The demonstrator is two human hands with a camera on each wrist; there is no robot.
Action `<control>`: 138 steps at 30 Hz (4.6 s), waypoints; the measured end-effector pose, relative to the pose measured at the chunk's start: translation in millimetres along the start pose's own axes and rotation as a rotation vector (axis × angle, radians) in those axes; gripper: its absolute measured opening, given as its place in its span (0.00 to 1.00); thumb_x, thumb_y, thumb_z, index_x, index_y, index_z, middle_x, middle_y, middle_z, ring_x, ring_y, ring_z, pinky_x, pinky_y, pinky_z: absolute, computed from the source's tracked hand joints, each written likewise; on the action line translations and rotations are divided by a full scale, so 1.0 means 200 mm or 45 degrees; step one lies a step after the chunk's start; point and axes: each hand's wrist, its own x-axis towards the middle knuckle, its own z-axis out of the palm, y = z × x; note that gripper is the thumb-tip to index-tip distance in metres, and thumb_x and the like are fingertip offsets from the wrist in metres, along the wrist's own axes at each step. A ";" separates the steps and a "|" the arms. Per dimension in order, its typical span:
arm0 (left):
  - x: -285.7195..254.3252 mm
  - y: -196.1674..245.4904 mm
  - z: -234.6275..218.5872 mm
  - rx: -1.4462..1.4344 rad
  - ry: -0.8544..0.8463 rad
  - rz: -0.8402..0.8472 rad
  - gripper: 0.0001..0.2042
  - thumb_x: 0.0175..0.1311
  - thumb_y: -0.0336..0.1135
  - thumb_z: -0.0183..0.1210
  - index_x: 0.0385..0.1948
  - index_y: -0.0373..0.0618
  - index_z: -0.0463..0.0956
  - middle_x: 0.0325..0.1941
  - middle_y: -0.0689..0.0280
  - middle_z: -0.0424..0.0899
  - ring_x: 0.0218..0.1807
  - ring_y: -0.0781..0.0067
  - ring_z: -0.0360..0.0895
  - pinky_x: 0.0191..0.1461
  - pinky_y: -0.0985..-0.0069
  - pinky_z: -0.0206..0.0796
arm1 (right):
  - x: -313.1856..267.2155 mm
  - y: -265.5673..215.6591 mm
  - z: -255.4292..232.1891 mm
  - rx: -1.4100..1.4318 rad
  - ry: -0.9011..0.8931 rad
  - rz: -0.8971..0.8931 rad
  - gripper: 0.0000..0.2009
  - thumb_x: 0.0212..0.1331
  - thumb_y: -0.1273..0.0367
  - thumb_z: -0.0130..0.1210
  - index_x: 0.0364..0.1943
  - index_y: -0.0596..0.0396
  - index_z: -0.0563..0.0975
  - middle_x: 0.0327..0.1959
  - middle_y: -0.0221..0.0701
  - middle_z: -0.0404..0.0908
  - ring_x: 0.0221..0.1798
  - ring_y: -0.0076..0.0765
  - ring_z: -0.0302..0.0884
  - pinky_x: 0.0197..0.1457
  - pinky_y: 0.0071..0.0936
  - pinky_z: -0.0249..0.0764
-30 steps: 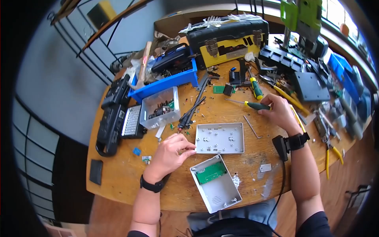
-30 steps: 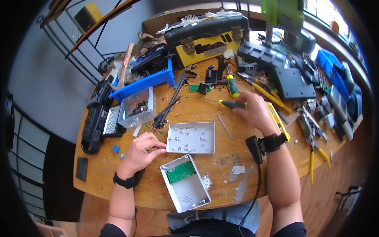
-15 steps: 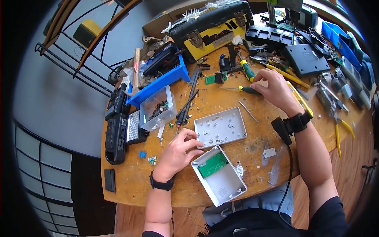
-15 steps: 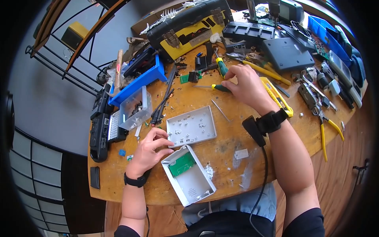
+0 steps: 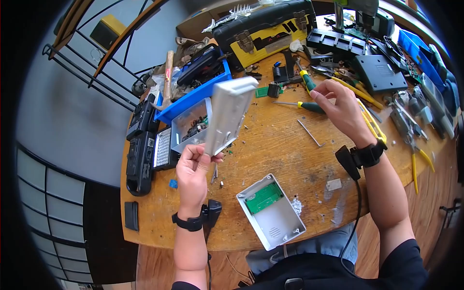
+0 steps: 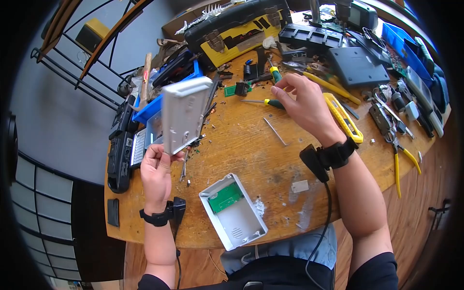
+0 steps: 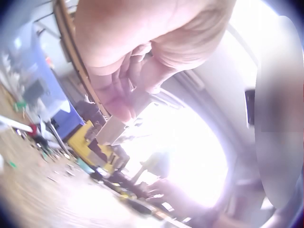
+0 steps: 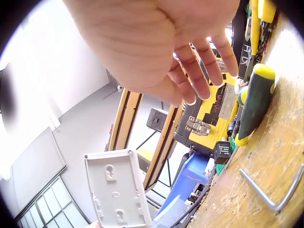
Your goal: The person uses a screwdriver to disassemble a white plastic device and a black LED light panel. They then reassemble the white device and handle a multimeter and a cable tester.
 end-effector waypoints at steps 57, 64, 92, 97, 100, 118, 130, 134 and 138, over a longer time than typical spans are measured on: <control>-0.04 0.14 0.02 0.583 -0.613 -0.606 0.09 0.52 0.30 0.69 0.32 0.34 0.83 0.28 0.68 0.81 0.28 0.85 0.74 0.31 0.86 0.64 | -0.29 -0.40 0.14 0.905 -1.528 0.659 0.26 0.61 0.69 0.56 0.59 0.69 0.61 0.29 0.38 0.79 0.18 0.25 0.76 0.19 0.21 0.72; -0.04 0.15 0.01 0.627 -0.607 -0.551 0.09 0.53 0.31 0.69 0.31 0.34 0.84 0.23 0.66 0.80 0.23 0.84 0.73 0.26 0.84 0.61 | -0.29 -0.40 0.14 0.889 -1.481 0.621 0.31 0.60 0.68 0.58 0.63 0.71 0.58 0.26 0.38 0.79 0.18 0.27 0.77 0.19 0.22 0.73; -0.05 0.14 0.04 0.561 -0.765 -0.762 0.08 0.53 0.28 0.69 0.28 0.32 0.81 0.25 0.67 0.78 0.23 0.82 0.77 0.23 0.87 0.67 | -0.28 -0.38 0.15 0.264 -1.505 0.154 0.34 0.56 0.59 0.59 0.62 0.67 0.64 0.27 0.48 0.81 0.28 0.42 0.79 0.33 0.34 0.73; -0.05 0.11 0.02 0.466 -0.792 -0.831 0.11 0.54 0.33 0.68 0.32 0.33 0.81 0.25 0.64 0.82 0.25 0.82 0.77 0.26 0.84 0.68 | -0.29 -0.34 0.16 0.273 -1.481 0.115 0.31 0.56 0.57 0.57 0.60 0.64 0.67 0.25 0.43 0.81 0.24 0.37 0.78 0.29 0.31 0.73; -0.04 0.09 -0.01 0.490 -0.745 -0.776 0.11 0.58 0.33 0.65 0.34 0.32 0.80 0.26 0.64 0.82 0.26 0.81 0.78 0.28 0.84 0.70 | -0.30 -0.34 0.15 0.354 -1.518 0.202 0.33 0.59 0.57 0.57 0.64 0.62 0.63 0.23 0.37 0.78 0.20 0.29 0.73 0.23 0.27 0.68; -0.77 0.13 0.40 0.980 0.005 -0.520 0.28 0.66 0.57 0.52 0.45 0.33 0.74 0.44 0.47 0.70 0.46 0.47 0.70 0.55 0.62 0.63 | -0.31 -0.35 0.14 0.378 -1.633 0.154 0.26 0.63 0.59 0.49 0.59 0.65 0.66 0.23 0.44 0.81 0.22 0.38 0.82 0.24 0.31 0.80; -0.55 0.09 0.50 -0.101 0.203 -0.342 0.27 0.64 0.30 0.60 0.62 0.32 0.59 0.57 0.59 0.70 0.54 0.72 0.71 0.60 0.74 0.65 | -0.26 -0.32 0.08 0.540 -1.229 0.082 0.30 0.62 0.57 0.52 0.62 0.65 0.63 0.33 0.46 0.82 0.30 0.39 0.84 0.30 0.31 0.81; -0.41 0.12 0.50 -0.189 0.224 -0.130 0.34 0.60 0.25 0.61 0.67 0.34 0.51 0.64 0.56 0.63 0.59 0.69 0.71 0.62 0.73 0.66 | -0.25 -0.25 0.19 0.640 -0.830 -0.153 0.39 0.60 0.49 0.55 0.69 0.57 0.58 0.45 0.46 0.80 0.48 0.43 0.80 0.48 0.35 0.76; -0.32 0.17 0.48 -0.134 0.122 -0.013 0.36 0.58 0.22 0.62 0.67 0.37 0.50 0.64 0.57 0.65 0.61 0.66 0.71 0.62 0.71 0.67 | -0.23 -0.28 0.13 0.827 -0.792 -0.116 0.39 0.59 0.46 0.54 0.65 0.61 0.61 0.50 0.46 0.78 0.53 0.44 0.77 0.54 0.36 0.74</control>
